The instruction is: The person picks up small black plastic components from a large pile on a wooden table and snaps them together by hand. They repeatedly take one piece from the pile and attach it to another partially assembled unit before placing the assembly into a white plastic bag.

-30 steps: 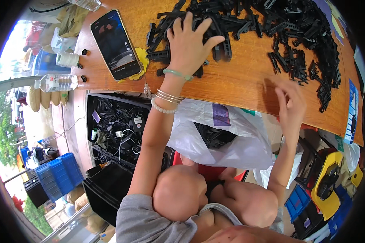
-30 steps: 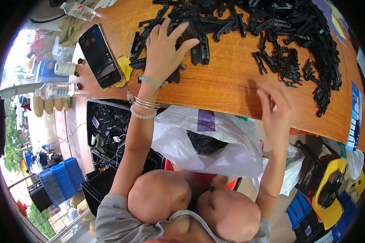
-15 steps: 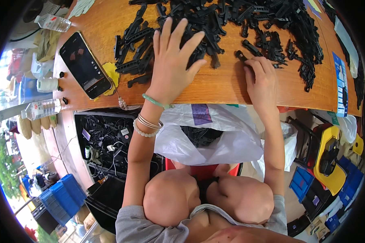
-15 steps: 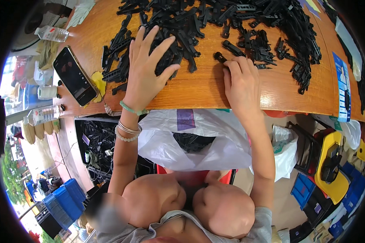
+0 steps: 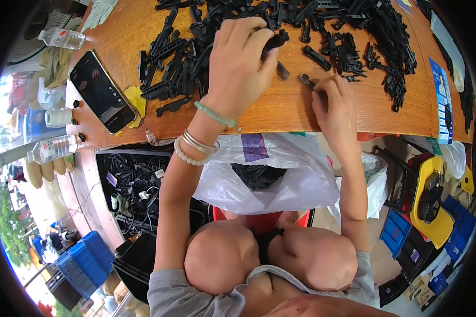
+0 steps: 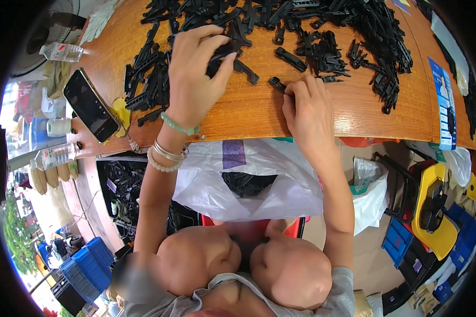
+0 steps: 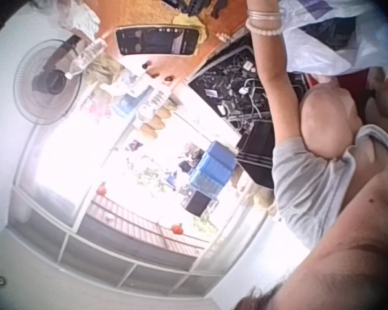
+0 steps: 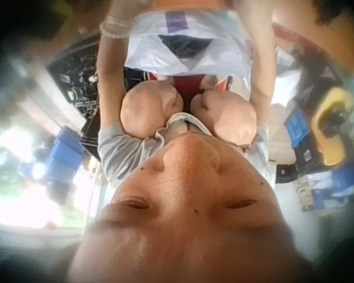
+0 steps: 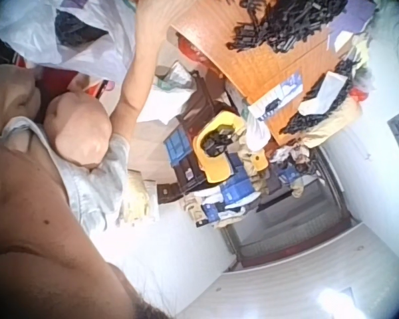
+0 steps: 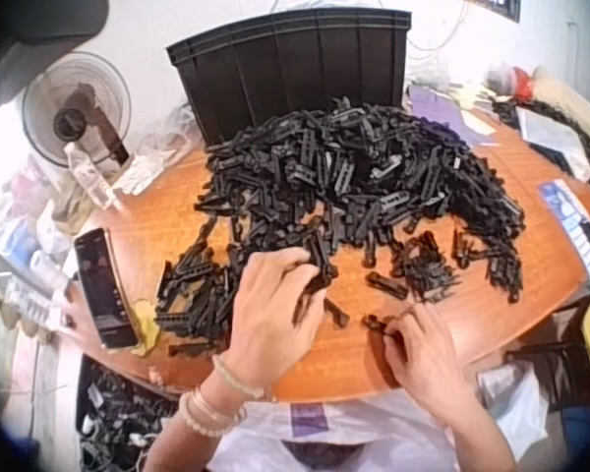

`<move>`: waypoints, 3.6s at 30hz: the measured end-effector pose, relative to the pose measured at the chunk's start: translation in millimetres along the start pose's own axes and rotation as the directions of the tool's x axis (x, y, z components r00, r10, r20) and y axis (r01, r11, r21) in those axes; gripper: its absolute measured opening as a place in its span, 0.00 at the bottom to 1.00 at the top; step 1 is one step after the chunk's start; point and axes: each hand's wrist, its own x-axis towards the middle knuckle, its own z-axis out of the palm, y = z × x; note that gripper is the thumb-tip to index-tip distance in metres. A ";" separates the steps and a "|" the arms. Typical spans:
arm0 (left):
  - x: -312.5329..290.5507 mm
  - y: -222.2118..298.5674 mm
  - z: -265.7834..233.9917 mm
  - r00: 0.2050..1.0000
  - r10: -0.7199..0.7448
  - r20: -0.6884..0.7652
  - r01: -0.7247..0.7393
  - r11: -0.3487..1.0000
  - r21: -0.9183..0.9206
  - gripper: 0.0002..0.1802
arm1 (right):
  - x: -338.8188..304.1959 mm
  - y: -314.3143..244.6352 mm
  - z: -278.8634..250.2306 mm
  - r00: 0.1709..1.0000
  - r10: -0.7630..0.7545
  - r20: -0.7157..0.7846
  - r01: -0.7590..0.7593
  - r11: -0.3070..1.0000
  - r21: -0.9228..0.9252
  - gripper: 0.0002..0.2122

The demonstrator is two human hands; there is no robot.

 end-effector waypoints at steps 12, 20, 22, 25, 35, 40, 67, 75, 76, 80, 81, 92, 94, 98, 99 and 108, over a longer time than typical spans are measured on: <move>-34.1 46.0 -24.1 0.733 -0.501 0.460 0.667 0.394 -0.633 0.11 | -37.4 -34.2 -35.8 0.970 0.133 0.202 -0.242 0.532 0.812 0.06; -44.9 56.2 -33.6 0.582 -0.354 0.732 0.800 0.087 -0.594 0.15 | -34.2 -39.9 -23.3 0.987 0.159 0.033 -0.143 0.749 0.647 0.07; -49.8 61.1 -34.6 0.610 -0.341 0.716 0.784 0.396 -0.479 0.14 | -38.4 -38.3 -17.2 0.985 0.170 -0.001 -0.131 0.760 0.637 0.07; -53.4 72.0 -34.0 0.718 -0.325 0.615 0.691 0.434 -0.578 0.17 | -43.7 -43.0 -11.3 0.949 0.315 -0.017 -0.200 0.642 0.740 0.08; -65.2 61.3 -43.7 0.800 -0.247 0.547 0.540 0.696 -0.474 0.18 | -28.9 -51.4 -15.4 0.986 0.167 -0.025 -0.128 0.839 0.529 0.15; -61.9 61.1 -38.0 0.856 -0.195 0.479 0.447 0.745 -0.495 0.17 | -34.8 -41.8 -12.8 0.997 0.075 0.002 -0.065 0.848 0.526 0.14; -40.2 29.7 -2.5 0.834 -0.290 0.469 0.258 0.957 0.132 0.13 | 32.3 17.4 5.6 0.997 0.041 -0.059 -0.049 0.988 -0.148 0.05; -50.1 39.8 -14.1 0.811 -0.488 0.322 0.552 0.821 -0.148 0.09 | 18.6 2.5 -4.3 0.987 0.080 -0.139 -0.074 0.996 0.045 0.05; -52.2 39.5 -13.9 0.738 -0.558 0.378 0.671 0.661 -0.334 0.11 | 18.1 -2.6 -8.2 0.961 0.196 -0.194 -0.155 0.966 0.206 0.04; -51.7 38.8 -24.5 0.505 -0.540 0.673 0.813 0.036 -0.582 0.17 | 3.9 -24.0 -25.3 0.974 0.197 0.112 -0.223 0.748 0.625 0.04; -49.5 41.3 -28.8 0.484 -0.523 0.702 0.829 0.017 -0.559 0.18 | 1.6 -29.8 -31.4 0.952 0.151 0.267 -0.283 0.766 0.578 0.05; -45.6 63.1 -42.6 0.645 -0.370 0.669 0.762 0.371 -0.530 0.14 | -11.9 -43.1 -17.8 1.000 0.004 0.002 -0.005 0.868 0.497 0.09; -49.7 62.8 -41.1 0.716 -0.370 0.592 0.694 0.469 -0.546 0.15 | -17.0 -43.4 -13.9 0.995 0.090 0.034 -0.093 0.822 0.562 0.09; -53.3 60.5 -37.2 0.736 -0.340 0.586 0.671 0.487 -0.560 0.14 | -24.3 -41.1 -16.3 0.982 0.162 0.095 -0.187 0.796 0.576 0.12; -54.4 59.9 -35.8 0.741 -0.351 0.572 0.665 0.497 -0.558 0.14 | -24.3 -41.2 -18.2 0.981 0.171 0.094 -0.194 0.801 0.566 0.12; -62.8 55.8 -40.2 0.734 -0.371 0.569 0.664 0.572 -0.483 0.16 | -17.8 -41.8 -22.6 0.962 0.094 0.256 -0.234 0.767 0.597 0.19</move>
